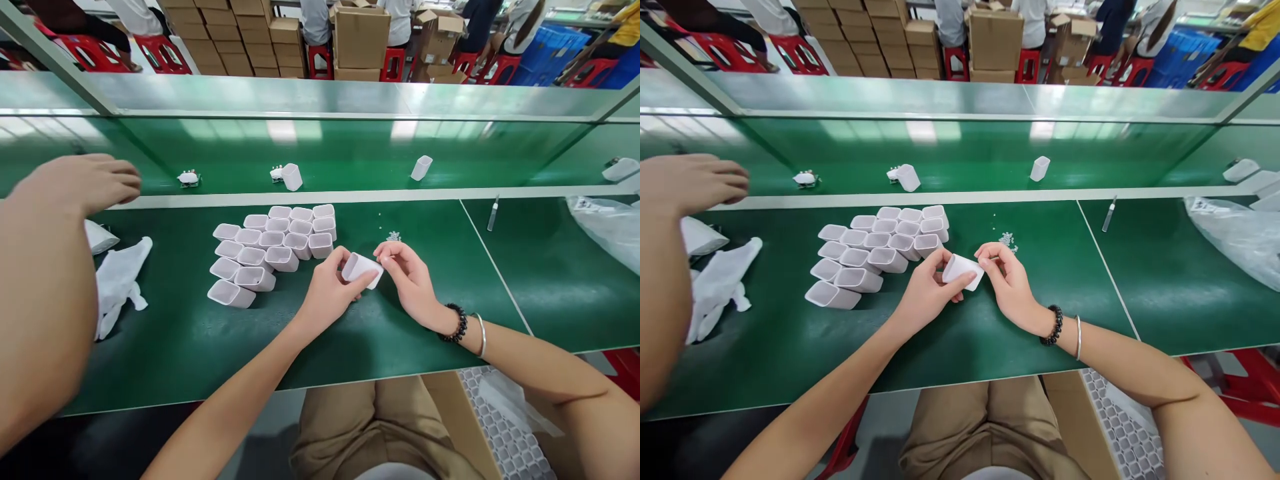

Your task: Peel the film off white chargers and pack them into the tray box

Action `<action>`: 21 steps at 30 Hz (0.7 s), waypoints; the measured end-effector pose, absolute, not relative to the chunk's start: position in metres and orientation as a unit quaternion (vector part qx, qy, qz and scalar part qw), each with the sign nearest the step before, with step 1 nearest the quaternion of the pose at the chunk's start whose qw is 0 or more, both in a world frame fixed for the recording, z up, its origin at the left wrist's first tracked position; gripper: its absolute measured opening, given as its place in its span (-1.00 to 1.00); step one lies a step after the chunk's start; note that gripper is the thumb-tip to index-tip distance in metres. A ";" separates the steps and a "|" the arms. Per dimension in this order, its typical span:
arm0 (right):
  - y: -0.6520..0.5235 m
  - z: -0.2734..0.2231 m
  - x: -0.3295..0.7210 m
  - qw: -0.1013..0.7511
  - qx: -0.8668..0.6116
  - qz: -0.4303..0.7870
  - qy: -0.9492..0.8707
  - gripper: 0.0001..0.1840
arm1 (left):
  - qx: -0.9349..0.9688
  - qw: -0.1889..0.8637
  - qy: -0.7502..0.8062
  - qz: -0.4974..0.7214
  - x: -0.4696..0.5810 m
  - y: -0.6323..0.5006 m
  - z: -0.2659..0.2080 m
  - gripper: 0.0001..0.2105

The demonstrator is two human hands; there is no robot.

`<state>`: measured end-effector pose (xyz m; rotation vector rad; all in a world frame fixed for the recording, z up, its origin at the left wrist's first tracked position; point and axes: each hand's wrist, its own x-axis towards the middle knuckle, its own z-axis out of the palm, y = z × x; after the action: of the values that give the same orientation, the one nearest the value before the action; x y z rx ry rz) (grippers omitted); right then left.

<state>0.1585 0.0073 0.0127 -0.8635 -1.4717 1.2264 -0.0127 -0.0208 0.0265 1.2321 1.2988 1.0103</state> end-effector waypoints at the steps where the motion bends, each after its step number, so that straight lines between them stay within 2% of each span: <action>1: 0.005 0.013 0.158 0.500 -0.349 0.498 -0.617 -0.88 | 0.510 0.516 0.541 0.426 -0.012 -0.021 0.026 -0.60; 5: 0.003 0.013 0.157 0.487 -0.335 0.467 -0.658 -0.89 | 0.498 0.560 0.495 0.440 -0.008 -0.021 0.026 -0.57; 10: 0.010 0.013 0.159 0.480 -0.354 0.433 -0.676 -0.88 | 0.455 0.640 0.436 0.439 -0.005 -0.021 0.027 -0.64; 16: 0.021 0.022 0.170 0.464 -0.319 0.300 -0.770 -0.88 | 0.379 0.654 0.468 0.458 -0.010 -0.019 0.037 -0.66; 21: 0.022 0.026 0.173 0.443 -0.302 0.254 -0.805 -0.88 | 0.369 0.637 0.482 0.475 -0.014 -0.018 0.042 -0.67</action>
<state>0.1725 0.0223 0.0263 -0.7497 -1.9955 0.6299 -0.0137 -0.0182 0.0420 0.8419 1.1006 1.0843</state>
